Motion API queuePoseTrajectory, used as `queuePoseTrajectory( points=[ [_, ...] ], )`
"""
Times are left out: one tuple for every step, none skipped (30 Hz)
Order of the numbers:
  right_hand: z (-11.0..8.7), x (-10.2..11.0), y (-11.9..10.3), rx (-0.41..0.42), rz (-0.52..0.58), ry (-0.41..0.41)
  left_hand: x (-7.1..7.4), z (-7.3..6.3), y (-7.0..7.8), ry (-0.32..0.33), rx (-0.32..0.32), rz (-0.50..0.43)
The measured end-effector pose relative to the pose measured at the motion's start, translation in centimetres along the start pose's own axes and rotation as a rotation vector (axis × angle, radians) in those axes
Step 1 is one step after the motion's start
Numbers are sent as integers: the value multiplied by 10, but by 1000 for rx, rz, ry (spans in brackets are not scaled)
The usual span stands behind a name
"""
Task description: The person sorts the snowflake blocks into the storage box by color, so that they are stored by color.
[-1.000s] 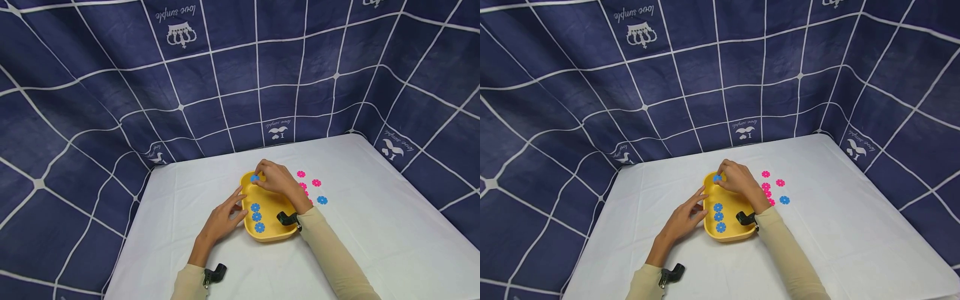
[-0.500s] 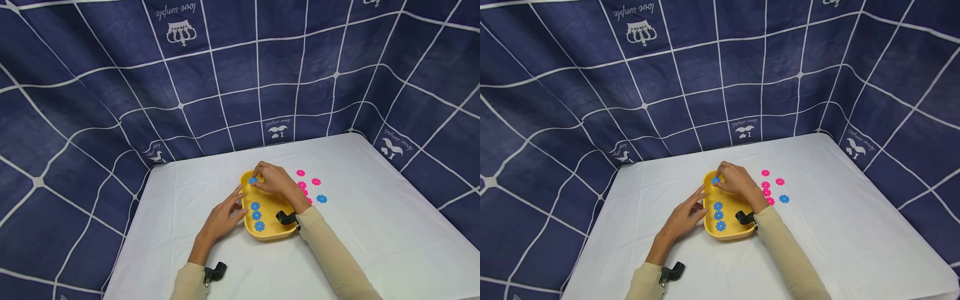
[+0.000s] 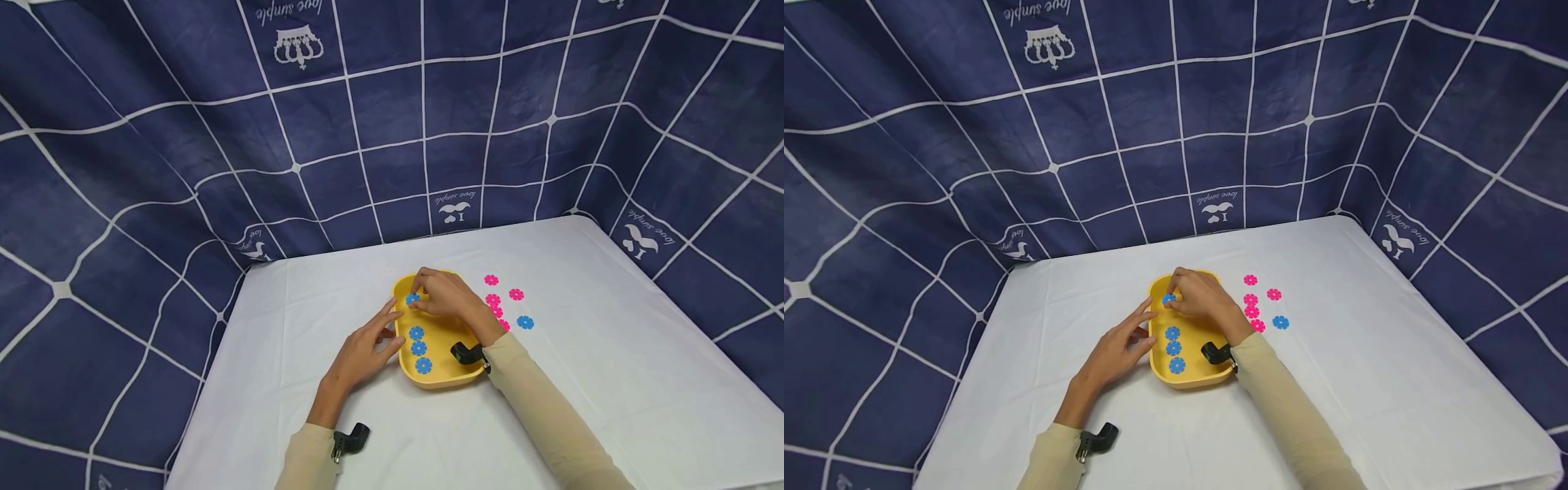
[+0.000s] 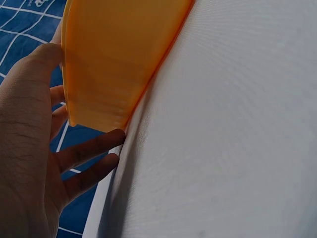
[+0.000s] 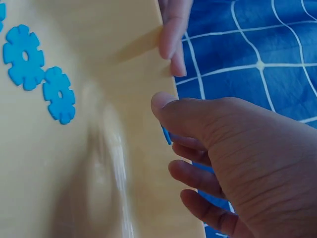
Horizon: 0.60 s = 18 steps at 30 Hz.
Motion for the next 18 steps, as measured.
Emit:
queuePoseTrajectory(
  points=[
    [1,-1,0,2,-5,-8,0,0,0,1,0,0],
    [2,-2,0,2,-9,-17,0,0,0,0,3,-3],
    [2,-3,0,3,-10,-28,1,0,0,-1,5,-5],
    [3,-4,-1,1,-8,-38,1,0,0,-1,6,-7],
    [3,-5,-1,-3,-6,-48,1,0,0,-3,6,-11],
    [4,-6,-2,-5,0,-57,2,-1,0,-4,5,-15],
    [3,-6,-2,-9,5,-66,2,-1,0,-4,2,-15],
    [3,-7,-3,-13,9,-76,2,-1,0,-6,1,-15],
    [3,-7,-3,-15,11,-85,2,-1,0,-7,-3,-14],
    [3,-7,-4,-17,11,-92,2,-1,0,-7,-6,-13],
    [3,-8,-4,-18,6,-100,2,-1,0,-8,-9,-13],
    [3,-9,-4,-15,4,-108,2,-1,0,-8,-12,-10],
    [2,-9,-4,-11,-2,-113,2,-1,0,-8,-14,-10],
    [2,-10,-4,-6,-7,-119,2,-1,0,-8,-13,-10],
    [2,-10,-4,1,-12,-123,3,-1,0,-8,-15,-10],
    [2,-11,-4,7,-17,-128,3,-1,0,-9,-13,-11],
    [2,-11,-4,13,-20,-133,3,0,0,-7,-15,-10],
    [2,-12,-4,18,-22,-138,3,0,0,-7,-15,-11]
  ],
)
Point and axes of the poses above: each hand's wrist, its own z-axis towards the middle knuckle, its own x-axis out of the back of the hand, y = z × x, the point moved 2 cm from there along z, towards the middle knuckle, and after that the axes turned 11 degrees about -y, right-handed, at the moved point
